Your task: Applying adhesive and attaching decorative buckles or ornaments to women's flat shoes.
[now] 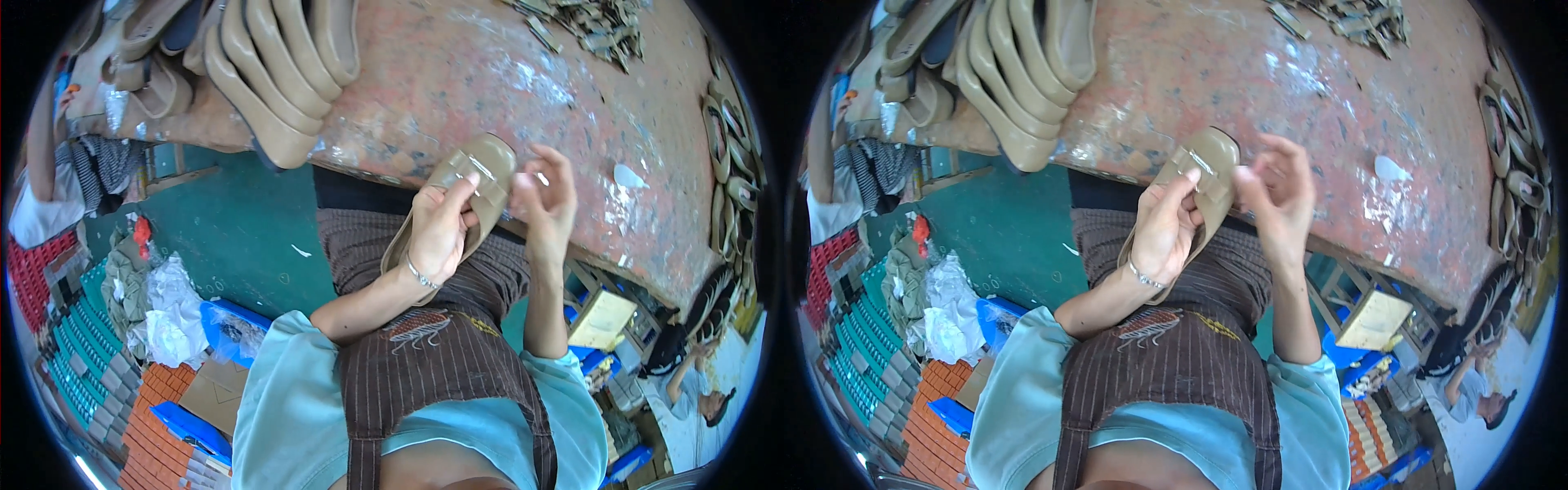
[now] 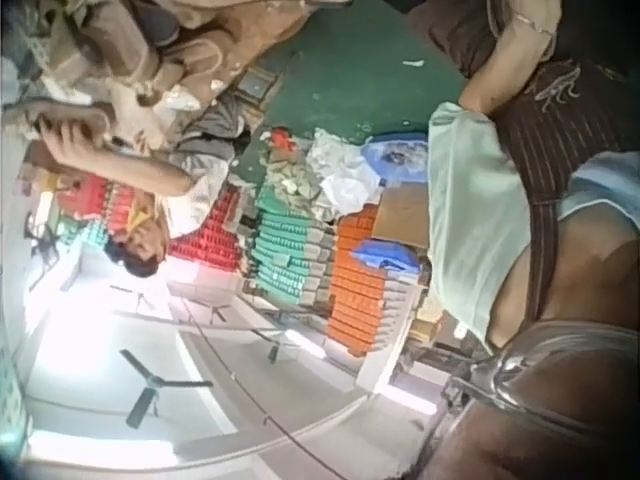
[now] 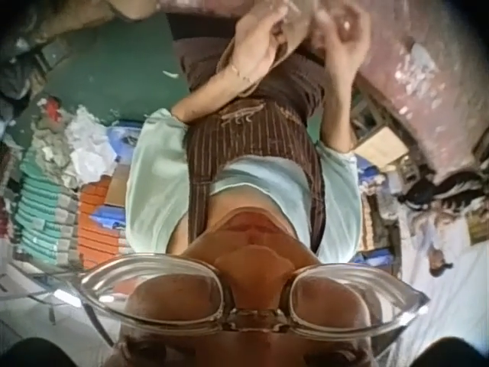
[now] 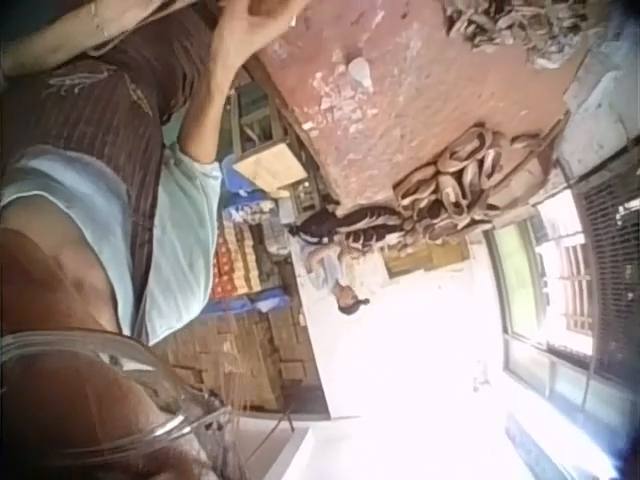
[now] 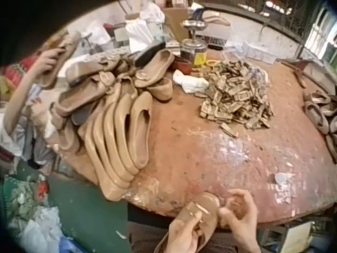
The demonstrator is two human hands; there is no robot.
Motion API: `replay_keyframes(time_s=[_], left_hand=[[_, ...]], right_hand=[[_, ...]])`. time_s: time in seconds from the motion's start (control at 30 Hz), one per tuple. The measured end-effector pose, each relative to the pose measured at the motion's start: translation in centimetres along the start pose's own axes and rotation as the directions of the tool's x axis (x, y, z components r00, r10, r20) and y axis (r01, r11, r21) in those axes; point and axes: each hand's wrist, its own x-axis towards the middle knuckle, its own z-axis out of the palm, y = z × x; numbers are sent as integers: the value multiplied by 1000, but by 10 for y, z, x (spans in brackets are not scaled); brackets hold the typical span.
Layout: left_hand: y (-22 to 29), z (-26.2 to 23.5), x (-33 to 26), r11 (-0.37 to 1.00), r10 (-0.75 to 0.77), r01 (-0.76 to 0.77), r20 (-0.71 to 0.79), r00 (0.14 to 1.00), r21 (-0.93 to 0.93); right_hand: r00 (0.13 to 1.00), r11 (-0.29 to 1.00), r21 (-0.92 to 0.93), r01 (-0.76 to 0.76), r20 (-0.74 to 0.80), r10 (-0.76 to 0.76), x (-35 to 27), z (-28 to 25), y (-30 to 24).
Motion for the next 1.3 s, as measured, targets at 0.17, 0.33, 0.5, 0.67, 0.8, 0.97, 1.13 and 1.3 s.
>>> replay_keyframes(time_s=[0.17, 0.33, 0.5, 0.67, 0.8, 0.97, 1.13, 1.3], left_hand=[[91, 19, -10, 942, 311, -321, 109, 944, 98], [255, 94, 2, 595, 728, -797, 353, 587, 98], [366, 169, 44, 841, 349, -507, 526, 776, 190], [437, 110, 134, 462, 440, -270, 46, 897, 845], [385, 88, 138, 236, 547, -379, 200, 813, 895], [273, 68, 104, -51, 412, -640, 600, 686, 767], [120, 33, 45, 153, -168, -363, 386, 907, 919], [44, 21, 21, 682, -118, -88, 228, 966, 726]], right_hand=[[997, 995, -90, 30, -64, -36, 23, -4, 15], [956, 940, -217, 263, 190, -223, 57, 65, 31], [864, 847, -255, 466, 337, -374, 91, 151, 27], [878, 963, -58, 263, 427, -214, 122, 166, 39], [917, 906, -151, 396, 19, -398, 96, 112, 3], [674, 287, -734, 616, 301, -675, 17, 41, -11], [805, 483, -651, 585, 395, -442, -48, 27, 21], [759, 691, -672, 268, -294, -581, -32, -46, 23]])
